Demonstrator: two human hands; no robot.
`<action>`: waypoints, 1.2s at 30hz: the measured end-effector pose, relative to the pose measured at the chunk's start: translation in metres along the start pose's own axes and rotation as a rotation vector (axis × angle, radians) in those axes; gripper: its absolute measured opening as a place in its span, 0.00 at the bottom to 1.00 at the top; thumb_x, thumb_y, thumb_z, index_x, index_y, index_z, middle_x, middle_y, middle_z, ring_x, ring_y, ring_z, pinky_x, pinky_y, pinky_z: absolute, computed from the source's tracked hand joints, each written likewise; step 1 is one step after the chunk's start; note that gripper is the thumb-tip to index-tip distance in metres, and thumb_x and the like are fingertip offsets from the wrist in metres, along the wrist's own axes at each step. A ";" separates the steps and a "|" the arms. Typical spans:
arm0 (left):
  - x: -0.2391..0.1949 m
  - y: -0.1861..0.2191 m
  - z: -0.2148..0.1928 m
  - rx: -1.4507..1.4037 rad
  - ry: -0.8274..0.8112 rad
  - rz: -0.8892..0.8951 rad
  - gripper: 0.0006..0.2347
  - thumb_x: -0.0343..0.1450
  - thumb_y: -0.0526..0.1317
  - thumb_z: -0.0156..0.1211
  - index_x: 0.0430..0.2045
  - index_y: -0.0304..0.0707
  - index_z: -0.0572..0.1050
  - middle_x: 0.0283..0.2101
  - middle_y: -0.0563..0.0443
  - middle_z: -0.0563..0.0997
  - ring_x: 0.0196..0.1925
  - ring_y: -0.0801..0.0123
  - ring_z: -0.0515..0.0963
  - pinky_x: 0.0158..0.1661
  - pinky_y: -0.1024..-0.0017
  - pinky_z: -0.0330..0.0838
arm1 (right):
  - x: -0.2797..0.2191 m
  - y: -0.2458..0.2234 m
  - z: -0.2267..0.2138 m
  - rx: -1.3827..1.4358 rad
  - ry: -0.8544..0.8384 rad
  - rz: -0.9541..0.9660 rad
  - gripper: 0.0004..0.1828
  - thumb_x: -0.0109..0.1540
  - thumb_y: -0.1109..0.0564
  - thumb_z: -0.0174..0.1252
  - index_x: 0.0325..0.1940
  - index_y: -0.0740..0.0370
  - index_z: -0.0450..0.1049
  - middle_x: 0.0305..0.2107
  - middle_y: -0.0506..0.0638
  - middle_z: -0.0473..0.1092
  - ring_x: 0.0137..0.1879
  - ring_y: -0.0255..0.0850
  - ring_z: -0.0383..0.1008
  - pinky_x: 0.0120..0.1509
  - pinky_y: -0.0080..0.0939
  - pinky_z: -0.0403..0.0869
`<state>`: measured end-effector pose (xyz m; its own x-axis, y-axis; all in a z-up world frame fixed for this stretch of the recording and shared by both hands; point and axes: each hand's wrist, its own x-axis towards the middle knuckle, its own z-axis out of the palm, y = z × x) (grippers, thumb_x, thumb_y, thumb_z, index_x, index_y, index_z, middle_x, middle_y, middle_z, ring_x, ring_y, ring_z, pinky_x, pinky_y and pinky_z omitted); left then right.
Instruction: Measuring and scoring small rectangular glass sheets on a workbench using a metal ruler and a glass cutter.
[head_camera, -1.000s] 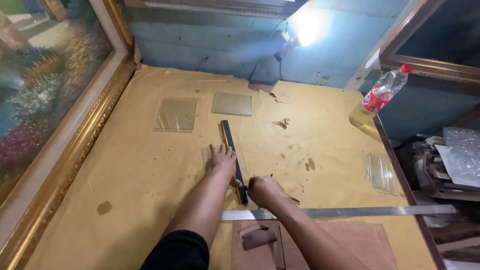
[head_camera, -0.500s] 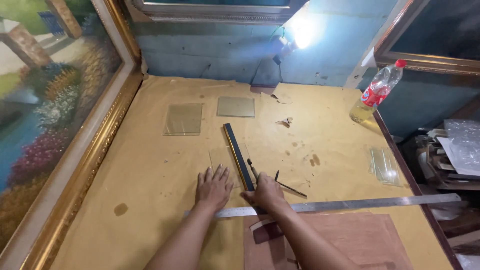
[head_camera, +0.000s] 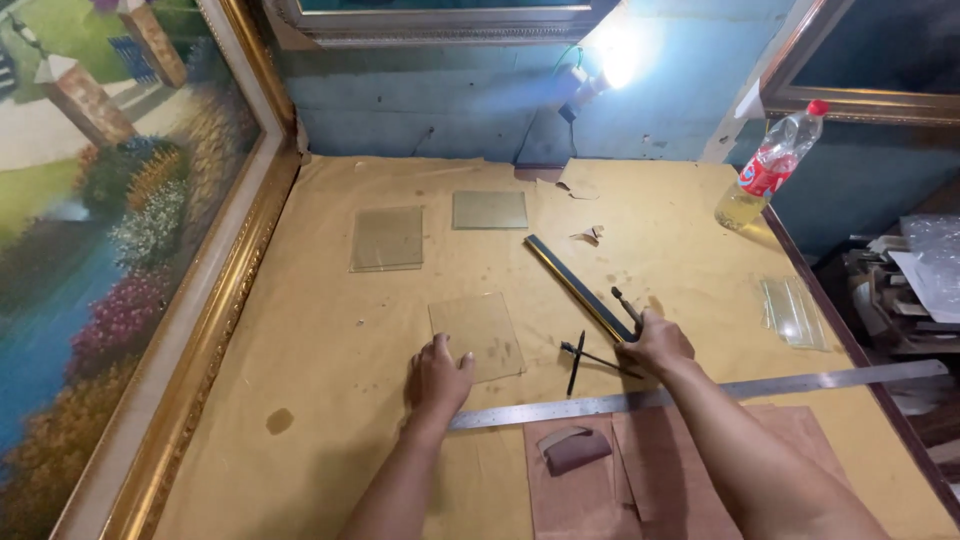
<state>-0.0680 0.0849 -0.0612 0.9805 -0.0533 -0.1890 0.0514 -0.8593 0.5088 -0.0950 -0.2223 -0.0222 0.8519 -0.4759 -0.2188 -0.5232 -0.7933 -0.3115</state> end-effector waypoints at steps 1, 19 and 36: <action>0.002 0.001 0.004 -0.112 0.061 -0.093 0.24 0.62 0.54 0.48 0.49 0.46 0.60 0.48 0.45 0.70 0.51 0.51 0.69 0.46 0.58 0.65 | 0.009 0.011 0.007 0.024 -0.023 0.022 0.26 0.44 0.43 0.62 0.40 0.57 0.66 0.38 0.57 0.70 0.50 0.53 0.68 0.49 0.50 0.70; 0.006 -0.026 0.018 -1.059 0.109 -0.442 0.12 0.54 0.39 0.63 0.23 0.30 0.73 0.29 0.46 0.74 0.37 0.57 0.75 0.38 0.70 0.64 | -0.072 -0.121 0.060 1.099 -0.331 0.300 0.14 0.52 0.60 0.55 0.41 0.65 0.71 0.16 0.45 0.57 0.20 0.34 0.57 0.17 0.31 0.63; -0.021 0.074 0.001 -1.568 -0.442 -0.369 0.11 0.64 0.29 0.52 0.39 0.42 0.71 0.41 0.48 0.74 0.42 0.60 0.74 0.44 0.65 0.68 | -0.059 0.007 0.044 1.722 -0.542 0.362 0.12 0.54 0.64 0.56 0.42 0.60 0.71 0.24 0.48 0.69 0.23 0.33 0.65 0.26 0.26 0.67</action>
<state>-0.0852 0.0220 -0.0200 0.7620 -0.3422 -0.5497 0.6471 0.4350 0.6262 -0.1504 -0.1825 -0.0524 0.7870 -0.0772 -0.6121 -0.3974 0.6955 -0.5987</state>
